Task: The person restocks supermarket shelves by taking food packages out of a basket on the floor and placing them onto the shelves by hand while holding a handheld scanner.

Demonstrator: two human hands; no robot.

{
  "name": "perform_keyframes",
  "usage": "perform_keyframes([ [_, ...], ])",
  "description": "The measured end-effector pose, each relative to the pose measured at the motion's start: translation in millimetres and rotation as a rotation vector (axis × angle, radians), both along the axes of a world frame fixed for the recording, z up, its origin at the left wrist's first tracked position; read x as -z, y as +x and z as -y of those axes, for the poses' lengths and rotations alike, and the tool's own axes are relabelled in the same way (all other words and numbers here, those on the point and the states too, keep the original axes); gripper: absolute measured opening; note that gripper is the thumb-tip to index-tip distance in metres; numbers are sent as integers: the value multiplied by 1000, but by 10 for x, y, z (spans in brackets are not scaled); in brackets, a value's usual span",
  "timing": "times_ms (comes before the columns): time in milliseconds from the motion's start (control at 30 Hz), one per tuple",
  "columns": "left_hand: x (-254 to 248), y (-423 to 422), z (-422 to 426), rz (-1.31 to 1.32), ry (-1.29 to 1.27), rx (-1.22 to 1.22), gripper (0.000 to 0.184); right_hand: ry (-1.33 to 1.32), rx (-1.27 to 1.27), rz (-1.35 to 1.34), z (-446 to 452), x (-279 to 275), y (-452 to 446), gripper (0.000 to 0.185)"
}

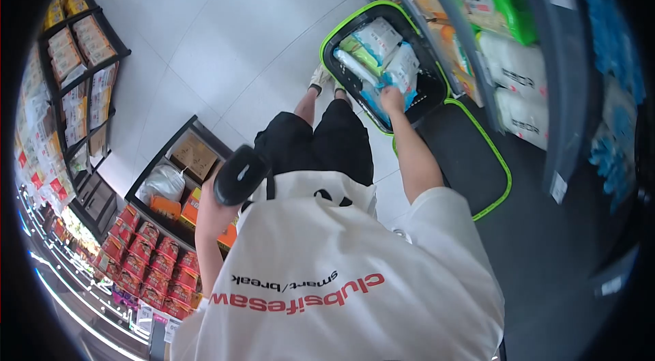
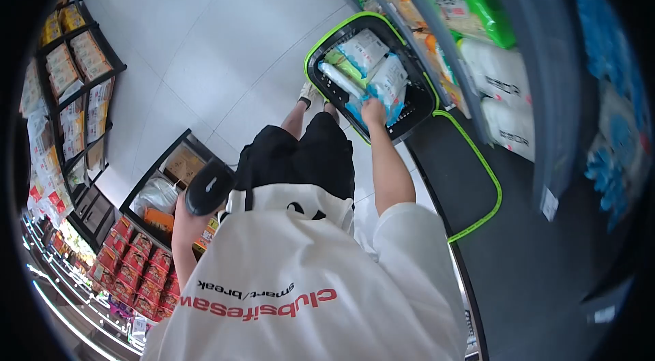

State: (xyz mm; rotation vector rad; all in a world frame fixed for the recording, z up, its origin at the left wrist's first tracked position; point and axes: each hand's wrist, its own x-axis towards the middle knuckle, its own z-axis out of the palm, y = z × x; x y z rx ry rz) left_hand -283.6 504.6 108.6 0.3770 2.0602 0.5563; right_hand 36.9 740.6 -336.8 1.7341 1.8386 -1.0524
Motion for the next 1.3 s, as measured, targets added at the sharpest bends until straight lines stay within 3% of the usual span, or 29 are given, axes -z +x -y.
perform_keyframes([
  [67, 125, 118, 102, -35, -110, -105, 42, 94, -12, 56, -171, 270, -314, 27],
  [133, 373, 188, 484, 59, -249, -182, 41, 42, -89, 105, -282, 150, -610, 24],
  [167, 462, 237, 520, -5, -212, -111, 40, 18, -133, 123, -283, 173, -706, 23],
  [267, 517, 326, 307, 31, -230, -171, 36, -73, -439, 368, -59, 527, -594, 33],
  [300, 528, 351, 252, 30, -241, -197, 34, 58, -503, 348, 41, 574, -519, 26],
  [433, 445, 339, 225, 174, -427, -199, 64, 37, -567, 289, 30, 636, -446, 20],
  [533, 365, 328, 18, 56, -247, -168, 35, 155, -633, 79, -12, 436, -486, 18],
  [600, 325, 247, -10, 35, -153, -87, 36, 215, -517, -74, -19, 212, -542, 15],
  [733, 173, 60, -96, 72, -32, -54, 38, 60, -273, -498, -124, -481, -376, 18],
  [767, 116, -16, -75, 108, 23, -76, 35, -71, 82, -733, -120, -829, -229, 20],
  [867, 44, -175, -180, 83, 181, 27, 34, -401, 524, -719, -405, -2300, -165, 23],
  [967, 20, -315, -299, 43, 280, 108, 35, -456, 666, -1049, -397, -3334, 113, 32],
  [1100, 62, -491, -506, 81, 469, 189, 34, -267, 730, -1260, -173, -4385, 469, 35],
  [1200, 107, -558, -667, 134, 577, 225, 32, 53, 697, -1311, 105, -5072, 634, 27],
  [1267, 101, -569, -751, 158, 583, 250, 32, 368, 408, -873, 191, -5578, 770, 17],
  [1300, 93, -571, -763, 175, 561, 266, 32, 407, 477, -912, 249, -5645, 736, 8],
])
